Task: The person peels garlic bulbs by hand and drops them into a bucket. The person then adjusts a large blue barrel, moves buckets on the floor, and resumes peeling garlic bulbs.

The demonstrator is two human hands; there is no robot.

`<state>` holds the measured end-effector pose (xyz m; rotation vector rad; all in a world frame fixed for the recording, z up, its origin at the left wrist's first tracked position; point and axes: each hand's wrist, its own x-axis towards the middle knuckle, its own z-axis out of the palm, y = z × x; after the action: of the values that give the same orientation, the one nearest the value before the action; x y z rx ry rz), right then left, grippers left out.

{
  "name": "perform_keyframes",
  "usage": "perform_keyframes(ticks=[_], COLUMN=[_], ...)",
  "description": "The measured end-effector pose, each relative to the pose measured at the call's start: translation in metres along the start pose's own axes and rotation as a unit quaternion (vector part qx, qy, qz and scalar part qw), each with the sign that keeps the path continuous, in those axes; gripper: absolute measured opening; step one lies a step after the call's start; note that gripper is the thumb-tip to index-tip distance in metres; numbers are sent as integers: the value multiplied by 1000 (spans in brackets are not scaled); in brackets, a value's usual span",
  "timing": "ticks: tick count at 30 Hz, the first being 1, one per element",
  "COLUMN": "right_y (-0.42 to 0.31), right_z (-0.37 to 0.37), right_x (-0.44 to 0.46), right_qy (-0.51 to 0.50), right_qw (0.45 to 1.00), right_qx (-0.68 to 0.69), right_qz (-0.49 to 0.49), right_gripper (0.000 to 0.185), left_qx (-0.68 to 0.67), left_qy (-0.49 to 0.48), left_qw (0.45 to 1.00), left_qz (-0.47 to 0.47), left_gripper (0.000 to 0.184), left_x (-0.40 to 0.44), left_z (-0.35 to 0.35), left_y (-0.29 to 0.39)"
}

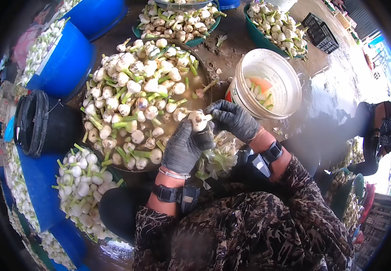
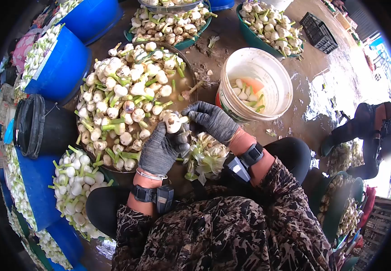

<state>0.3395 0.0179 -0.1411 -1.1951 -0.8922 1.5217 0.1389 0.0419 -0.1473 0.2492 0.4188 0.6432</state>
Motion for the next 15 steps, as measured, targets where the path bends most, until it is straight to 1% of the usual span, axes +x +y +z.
perform_keyframes(ticks=[1, 2, 3, 4, 5, 7, 8, 9, 11, 13, 15], right_y=[4, 7, 6, 4, 1, -20, -23, -20, -10, -1, 4], right_z=[1, 1, 2, 4, 4, 16, 21, 21, 19, 23, 28], right_x=[0, -3, -6, -8, -13, -31, -34, -34, -30, -28, -26], right_qy=[26, 30, 111, 189, 193, 191, 201, 205, 201, 210, 227], right_qw=[998, 998, 968, 906, 905, 900, 885, 885, 851, 852, 839], right_qx=[-47, -44, -167, -286, -286, -334, -358, -356, -428, -419, -434], right_qz=[-46, -46, -150, -249, -249, -204, -219, -218, -229, -234, -235], right_gripper=[16, 16, 15, 15, 15, 11, 8, 8, 12, 12, 11], left_qx=[3, 53, 103, 105, 107, 176, 179, 182, 196, 196, 359], left_qy=[1, 29, 55, 63, 61, 111, 112, 111, 151, 159, 212], left_qw=[1000, 997, 986, 984, 985, 962, 960, 961, 949, 947, 880], left_qz=[-4, 56, 116, 126, 124, 177, 181, 177, 194, 197, 229], left_gripper=[37, 36, 36, 37, 37, 39, 38, 38, 36, 36, 37], left_x=[0, 0, 0, 3, 6, 8, 9, 9, 10, 11, 17], left_z=[3, 8, 14, 9, 9, 10, 11, 12, 17, 15, 2], left_y=[-4, -9, -12, -14, -17, -23, -25, -27, -30, -34, -37])
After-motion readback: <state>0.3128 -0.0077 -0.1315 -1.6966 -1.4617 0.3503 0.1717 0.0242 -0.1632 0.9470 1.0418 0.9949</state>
